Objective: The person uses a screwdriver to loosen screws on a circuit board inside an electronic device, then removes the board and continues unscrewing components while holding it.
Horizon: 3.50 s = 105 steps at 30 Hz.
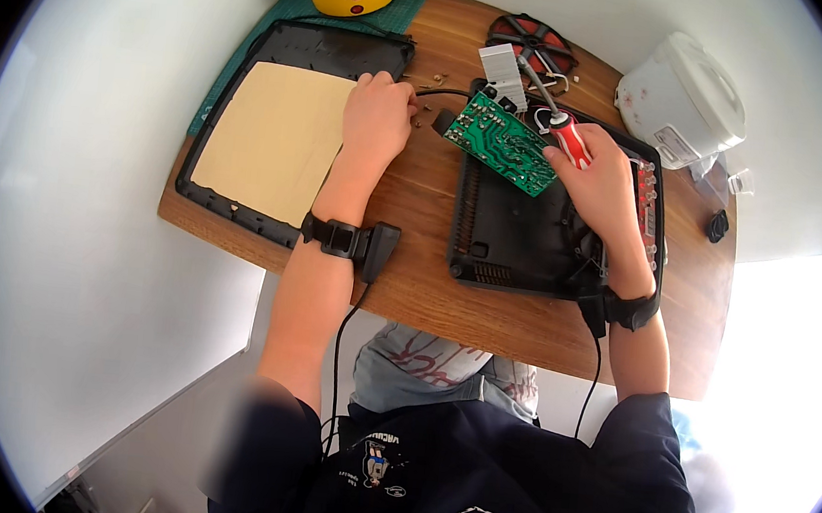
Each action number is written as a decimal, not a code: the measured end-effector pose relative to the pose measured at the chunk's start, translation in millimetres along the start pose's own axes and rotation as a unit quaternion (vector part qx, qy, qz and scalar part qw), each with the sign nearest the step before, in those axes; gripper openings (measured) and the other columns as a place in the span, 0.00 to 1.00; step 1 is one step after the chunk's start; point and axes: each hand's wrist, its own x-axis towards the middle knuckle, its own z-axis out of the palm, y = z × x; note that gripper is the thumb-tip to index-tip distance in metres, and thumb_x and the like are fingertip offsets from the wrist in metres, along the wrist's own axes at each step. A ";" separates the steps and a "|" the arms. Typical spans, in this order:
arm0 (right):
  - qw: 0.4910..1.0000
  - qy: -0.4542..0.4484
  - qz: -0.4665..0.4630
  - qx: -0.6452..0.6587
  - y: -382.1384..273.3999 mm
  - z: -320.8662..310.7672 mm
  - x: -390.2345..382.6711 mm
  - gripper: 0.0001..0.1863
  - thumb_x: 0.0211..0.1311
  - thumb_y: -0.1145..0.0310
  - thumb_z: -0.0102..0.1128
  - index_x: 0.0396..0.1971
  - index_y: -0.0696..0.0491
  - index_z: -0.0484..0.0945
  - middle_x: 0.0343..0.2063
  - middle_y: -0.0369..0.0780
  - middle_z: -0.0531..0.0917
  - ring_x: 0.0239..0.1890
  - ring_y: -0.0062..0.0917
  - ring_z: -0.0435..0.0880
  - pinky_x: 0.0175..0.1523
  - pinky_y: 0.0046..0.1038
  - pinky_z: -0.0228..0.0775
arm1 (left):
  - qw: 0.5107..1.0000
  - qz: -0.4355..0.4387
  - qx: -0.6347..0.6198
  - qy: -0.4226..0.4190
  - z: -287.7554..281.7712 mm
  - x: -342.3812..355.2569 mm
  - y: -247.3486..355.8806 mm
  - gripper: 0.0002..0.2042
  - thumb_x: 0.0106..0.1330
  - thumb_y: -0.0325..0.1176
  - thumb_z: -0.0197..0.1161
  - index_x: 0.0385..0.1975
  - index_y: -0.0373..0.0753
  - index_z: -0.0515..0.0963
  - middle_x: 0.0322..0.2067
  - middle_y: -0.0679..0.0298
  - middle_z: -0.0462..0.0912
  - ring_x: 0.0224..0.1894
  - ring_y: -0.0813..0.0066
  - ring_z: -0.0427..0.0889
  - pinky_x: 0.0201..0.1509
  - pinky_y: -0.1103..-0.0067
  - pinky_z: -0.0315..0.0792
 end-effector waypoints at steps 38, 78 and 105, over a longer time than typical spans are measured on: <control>0.905 0.079 0.078 0.411 35.2 -42.0 21.5 0.12 0.63 0.67 0.75 0.40 0.58 0.85 0.34 0.32 0.84 0.36 0.14 0.78 0.42 0.21 0.69 | 0.926 0.008 -0.359 0.114 -0.8 27.3 40.2 0.13 0.70 0.36 0.66 0.48 0.33 0.83 0.38 0.58 0.86 0.37 0.64 0.83 0.46 0.71 0.77; 0.923 0.022 0.126 0.364 52.2 -15.0 2.3 0.12 0.61 0.69 0.76 0.40 0.58 0.85 0.33 0.32 0.84 0.34 0.14 0.76 0.41 0.21 0.66 | 0.920 -0.237 -0.163 -0.266 -69.4 55.6 -154.0 0.13 0.72 0.36 0.67 0.49 0.35 0.85 0.36 0.64 0.88 0.35 0.75 0.86 0.40 0.78 0.78; 0.967 0.017 -0.009 0.254 14.8 16.7 151.5 0.14 0.62 0.63 0.76 0.40 0.58 0.86 0.32 0.33 0.86 0.33 0.15 0.82 0.39 0.22 0.75 | 0.915 0.037 -0.401 0.026 -72.0 99.6 -37.4 0.34 0.70 0.46 0.71 0.67 0.30 0.69 0.58 0.54 0.82 0.60 0.64 0.82 0.62 0.71 0.76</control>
